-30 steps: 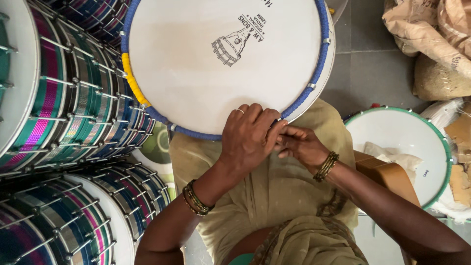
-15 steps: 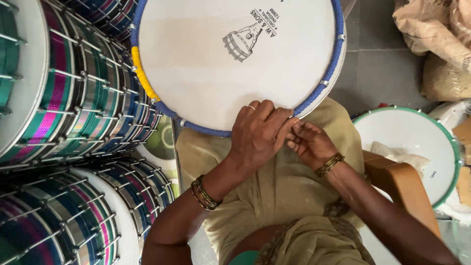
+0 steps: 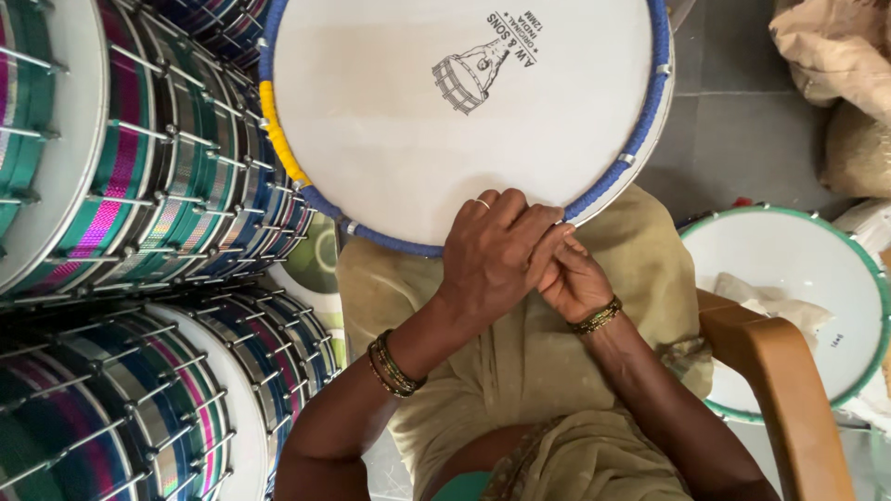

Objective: The person sits with a drum on their lap and uses a small metal tool to tighten the tension rods around the drum's rim. They rotate the drum periodically to access different sections of the rim while working.

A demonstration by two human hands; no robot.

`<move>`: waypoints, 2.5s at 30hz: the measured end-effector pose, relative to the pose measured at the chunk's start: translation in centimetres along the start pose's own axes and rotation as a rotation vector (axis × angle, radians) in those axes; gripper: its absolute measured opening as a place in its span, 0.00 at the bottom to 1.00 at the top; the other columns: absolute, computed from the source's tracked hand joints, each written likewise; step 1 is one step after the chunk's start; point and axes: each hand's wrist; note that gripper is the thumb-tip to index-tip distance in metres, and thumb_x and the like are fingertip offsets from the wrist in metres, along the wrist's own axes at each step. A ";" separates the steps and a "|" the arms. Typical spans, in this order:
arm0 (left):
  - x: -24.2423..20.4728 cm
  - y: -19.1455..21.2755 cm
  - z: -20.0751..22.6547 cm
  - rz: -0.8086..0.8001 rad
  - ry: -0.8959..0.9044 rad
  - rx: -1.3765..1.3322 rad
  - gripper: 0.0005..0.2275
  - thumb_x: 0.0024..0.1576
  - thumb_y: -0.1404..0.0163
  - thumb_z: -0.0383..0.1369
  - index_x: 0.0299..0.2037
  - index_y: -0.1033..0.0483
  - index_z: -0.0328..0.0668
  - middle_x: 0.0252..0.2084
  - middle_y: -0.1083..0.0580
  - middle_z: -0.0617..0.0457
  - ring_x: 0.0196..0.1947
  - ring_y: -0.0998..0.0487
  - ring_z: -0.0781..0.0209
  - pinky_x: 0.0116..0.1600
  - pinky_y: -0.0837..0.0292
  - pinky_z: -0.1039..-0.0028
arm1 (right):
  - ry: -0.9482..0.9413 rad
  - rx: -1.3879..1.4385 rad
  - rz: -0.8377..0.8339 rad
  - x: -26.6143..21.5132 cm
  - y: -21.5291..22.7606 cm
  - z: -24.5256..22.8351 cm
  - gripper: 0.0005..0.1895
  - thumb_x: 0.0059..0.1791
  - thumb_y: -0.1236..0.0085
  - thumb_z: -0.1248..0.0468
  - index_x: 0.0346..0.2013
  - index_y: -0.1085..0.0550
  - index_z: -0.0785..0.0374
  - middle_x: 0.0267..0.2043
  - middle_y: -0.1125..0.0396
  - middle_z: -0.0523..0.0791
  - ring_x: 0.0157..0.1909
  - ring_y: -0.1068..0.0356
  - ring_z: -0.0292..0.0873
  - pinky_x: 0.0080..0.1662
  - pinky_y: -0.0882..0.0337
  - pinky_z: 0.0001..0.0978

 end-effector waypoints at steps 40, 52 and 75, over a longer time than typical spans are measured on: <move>0.0 -0.6 0.5 0.074 0.102 -0.026 0.08 0.55 0.36 0.37 0.40 0.18 0.45 0.31 0.30 0.56 0.32 0.29 0.58 0.37 0.36 0.68 | -0.114 -0.072 -0.057 2.1 4.1 0.6 0.15 0.57 0.57 0.53 0.46 0.29 0.60 0.43 0.27 0.46 0.46 0.26 0.44 0.49 0.25 0.37; 0.2 -0.6 0.7 0.069 0.119 -0.013 0.07 0.55 0.36 0.37 0.37 0.17 0.46 0.29 0.31 0.57 0.29 0.31 0.59 0.35 0.39 0.68 | -0.016 -0.109 -0.054 1.3 3.4 0.5 0.12 0.61 0.54 0.55 0.43 0.27 0.58 0.33 0.29 0.42 0.33 0.30 0.36 0.36 0.29 0.28; 0.4 -0.7 0.9 0.071 0.104 0.008 0.07 0.55 0.36 0.36 0.39 0.18 0.47 0.30 0.31 0.56 0.31 0.30 0.59 0.36 0.38 0.68 | -0.097 -0.077 -0.123 1.0 1.7 0.0 0.25 0.59 0.56 0.50 0.25 0.27 0.61 0.27 0.30 0.47 0.29 0.32 0.43 0.34 0.33 0.35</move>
Point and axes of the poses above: each hand's wrist, its own x-axis towards the middle knuckle, its own y-axis out of the back of the hand, z = x × y
